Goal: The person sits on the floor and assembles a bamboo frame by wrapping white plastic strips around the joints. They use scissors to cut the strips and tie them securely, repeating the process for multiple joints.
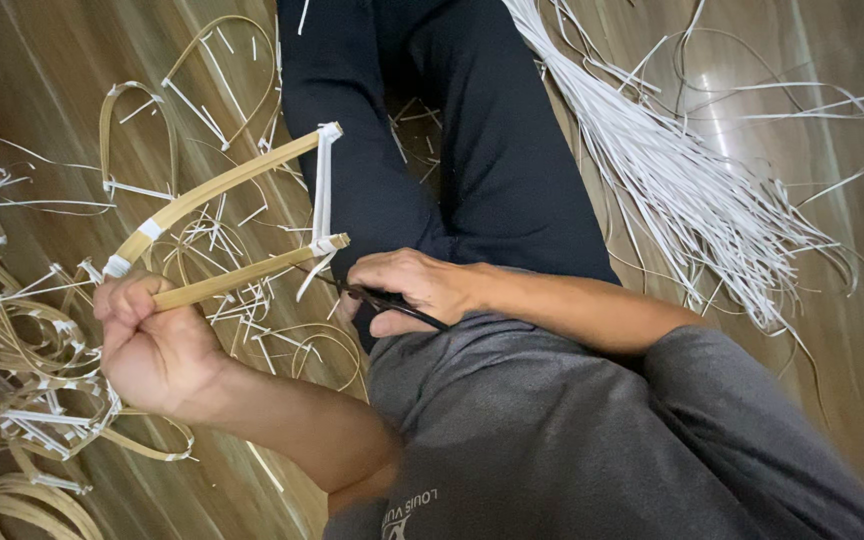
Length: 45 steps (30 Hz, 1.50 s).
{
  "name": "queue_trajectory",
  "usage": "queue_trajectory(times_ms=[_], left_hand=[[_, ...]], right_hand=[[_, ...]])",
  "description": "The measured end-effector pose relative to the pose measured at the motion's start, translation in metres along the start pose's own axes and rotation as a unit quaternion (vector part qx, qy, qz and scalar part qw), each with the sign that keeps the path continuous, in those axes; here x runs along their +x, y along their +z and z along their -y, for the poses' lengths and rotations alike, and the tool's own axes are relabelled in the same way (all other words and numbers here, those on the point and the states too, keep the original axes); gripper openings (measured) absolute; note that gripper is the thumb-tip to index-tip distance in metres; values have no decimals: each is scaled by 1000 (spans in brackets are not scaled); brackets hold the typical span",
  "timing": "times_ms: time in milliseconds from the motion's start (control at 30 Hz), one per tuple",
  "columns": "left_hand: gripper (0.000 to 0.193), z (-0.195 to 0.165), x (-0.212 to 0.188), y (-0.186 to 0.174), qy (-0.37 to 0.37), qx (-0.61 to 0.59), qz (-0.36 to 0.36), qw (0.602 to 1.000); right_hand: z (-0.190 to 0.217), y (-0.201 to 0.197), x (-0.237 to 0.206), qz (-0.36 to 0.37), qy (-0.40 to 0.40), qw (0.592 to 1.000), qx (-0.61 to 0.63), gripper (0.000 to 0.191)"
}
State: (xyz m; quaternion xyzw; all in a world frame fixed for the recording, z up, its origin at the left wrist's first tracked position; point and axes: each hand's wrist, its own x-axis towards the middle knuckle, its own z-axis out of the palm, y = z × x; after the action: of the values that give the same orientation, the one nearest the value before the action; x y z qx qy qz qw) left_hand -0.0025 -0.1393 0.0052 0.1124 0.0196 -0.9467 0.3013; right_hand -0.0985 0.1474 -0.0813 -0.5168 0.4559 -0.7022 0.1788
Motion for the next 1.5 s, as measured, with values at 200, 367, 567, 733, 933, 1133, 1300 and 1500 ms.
queue_trajectory(times_ms=[200, 367, 567, 733, 933, 1133, 1300, 1500], left_hand=[[16, -2, 2, 0, -11, -7, -7, 1000], [17, -5, 4, -4, -21, -10, 5, 1000], [18, -14, 6, 0, 9, 11, 10, 1000], [24, -29, -5, 16, 30, 26, 39, 998], [25, -34, -17, 23, 11, 10, 63, 998], [27, -32, -17, 25, 17, 32, 73, 997], [26, -21, -21, 21, 27, 93, 96, 991], [17, 6, -29, 24, 35, 111, 111, 987]], right_hand=[[-3, -4, -5, 16, 60, 995, 80, 47], [-3, -4, -15, 27, 169, 968, 186, 41], [9, 9, -13, 49, 149, 976, 150, 33], [33, 19, -11, 40, 124, 988, 87, 24], [48, 11, 1, 93, 181, 979, -9, 34], [74, -28, 1, 137, 206, 965, -92, 32], [109, -54, 13, 171, 335, 913, -160, 41], [132, -69, 26, 192, 412, 871, -185, 52]])
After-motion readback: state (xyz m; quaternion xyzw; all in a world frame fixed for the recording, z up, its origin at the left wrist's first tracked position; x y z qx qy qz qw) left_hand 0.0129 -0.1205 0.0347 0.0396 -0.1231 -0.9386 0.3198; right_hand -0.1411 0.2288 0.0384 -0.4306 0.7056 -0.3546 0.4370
